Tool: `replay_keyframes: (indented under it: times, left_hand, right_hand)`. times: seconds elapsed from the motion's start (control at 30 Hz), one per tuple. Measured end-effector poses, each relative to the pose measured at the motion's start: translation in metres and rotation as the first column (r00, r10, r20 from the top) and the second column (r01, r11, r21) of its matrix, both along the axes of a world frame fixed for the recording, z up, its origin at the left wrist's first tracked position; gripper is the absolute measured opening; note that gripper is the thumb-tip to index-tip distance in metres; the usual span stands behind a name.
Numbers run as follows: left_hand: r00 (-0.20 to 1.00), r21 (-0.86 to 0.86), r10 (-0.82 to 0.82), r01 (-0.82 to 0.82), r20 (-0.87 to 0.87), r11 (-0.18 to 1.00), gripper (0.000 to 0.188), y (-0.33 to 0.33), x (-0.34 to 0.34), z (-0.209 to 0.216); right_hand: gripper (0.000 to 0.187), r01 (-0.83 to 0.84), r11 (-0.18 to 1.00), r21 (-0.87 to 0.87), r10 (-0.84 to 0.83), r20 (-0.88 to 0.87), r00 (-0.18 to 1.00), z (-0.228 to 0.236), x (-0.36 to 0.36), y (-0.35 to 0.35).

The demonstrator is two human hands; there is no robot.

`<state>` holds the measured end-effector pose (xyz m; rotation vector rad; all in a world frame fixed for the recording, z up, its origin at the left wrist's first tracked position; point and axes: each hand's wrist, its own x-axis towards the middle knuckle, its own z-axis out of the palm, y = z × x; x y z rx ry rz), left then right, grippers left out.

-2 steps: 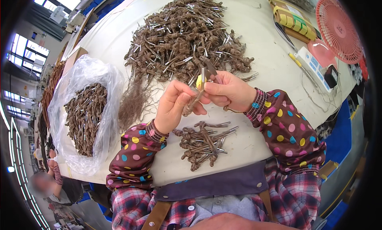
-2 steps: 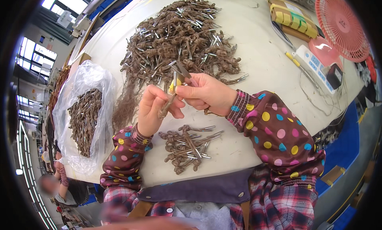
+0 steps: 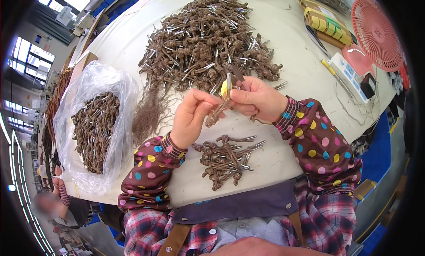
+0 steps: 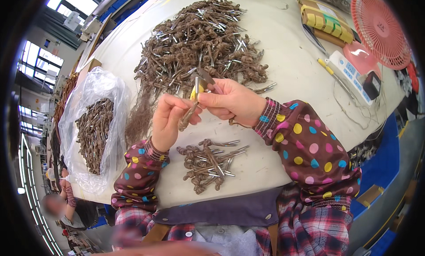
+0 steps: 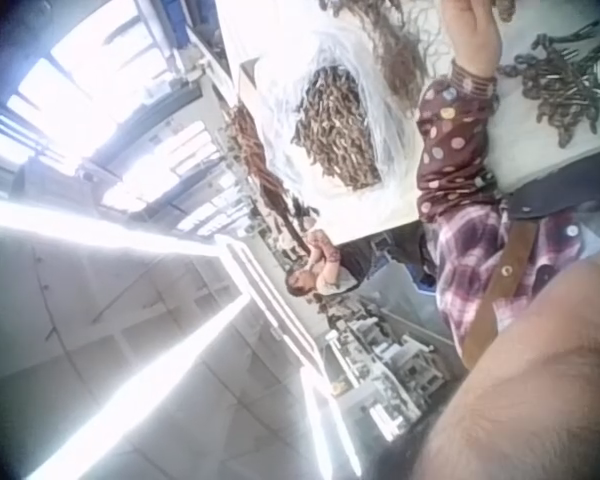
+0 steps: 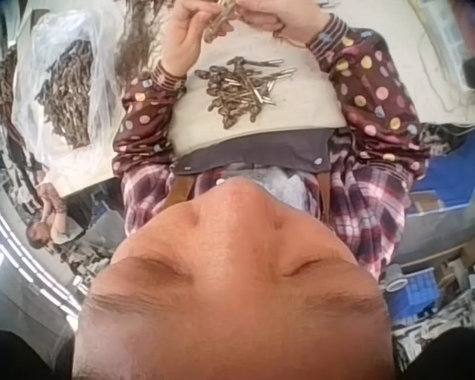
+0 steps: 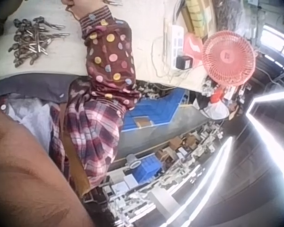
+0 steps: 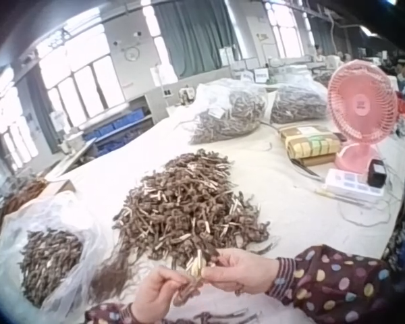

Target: Attaching metal clips to leather knots or tassels for finishing.

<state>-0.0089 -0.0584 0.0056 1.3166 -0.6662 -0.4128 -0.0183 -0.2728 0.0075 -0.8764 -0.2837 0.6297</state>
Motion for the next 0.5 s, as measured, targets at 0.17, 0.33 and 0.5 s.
replay_keyframes:
  times: [0.17, 0.33, 0.5]
  left_hand:
    - [0.763, 0.320, 0.058, -0.337, 0.643, 0.886, 0.005, 0.007, 0.010, 0.015]
    - [0.403, 0.388, -0.212, -0.427, 0.890, 0.817, 0.016, 0.013, 0.019, 0.030]
    - [0.514, 0.379, -0.180, -0.313, 0.839, 0.871, 0.017, 0.008, 0.014, 0.032]
  right_hand:
    - [0.012, 0.046, 0.992, -0.119, -0.038, 0.067, 0.997, -0.002, 0.007, -0.018]
    - [0.013, 0.079, 0.952, -0.296, -0.057, 0.084, 0.995, 0.015, 0.000, -0.019]
    - [0.012, 0.069, 0.945, -0.320, -0.061, 0.035, 0.998, 0.006, 0.002, -0.019]
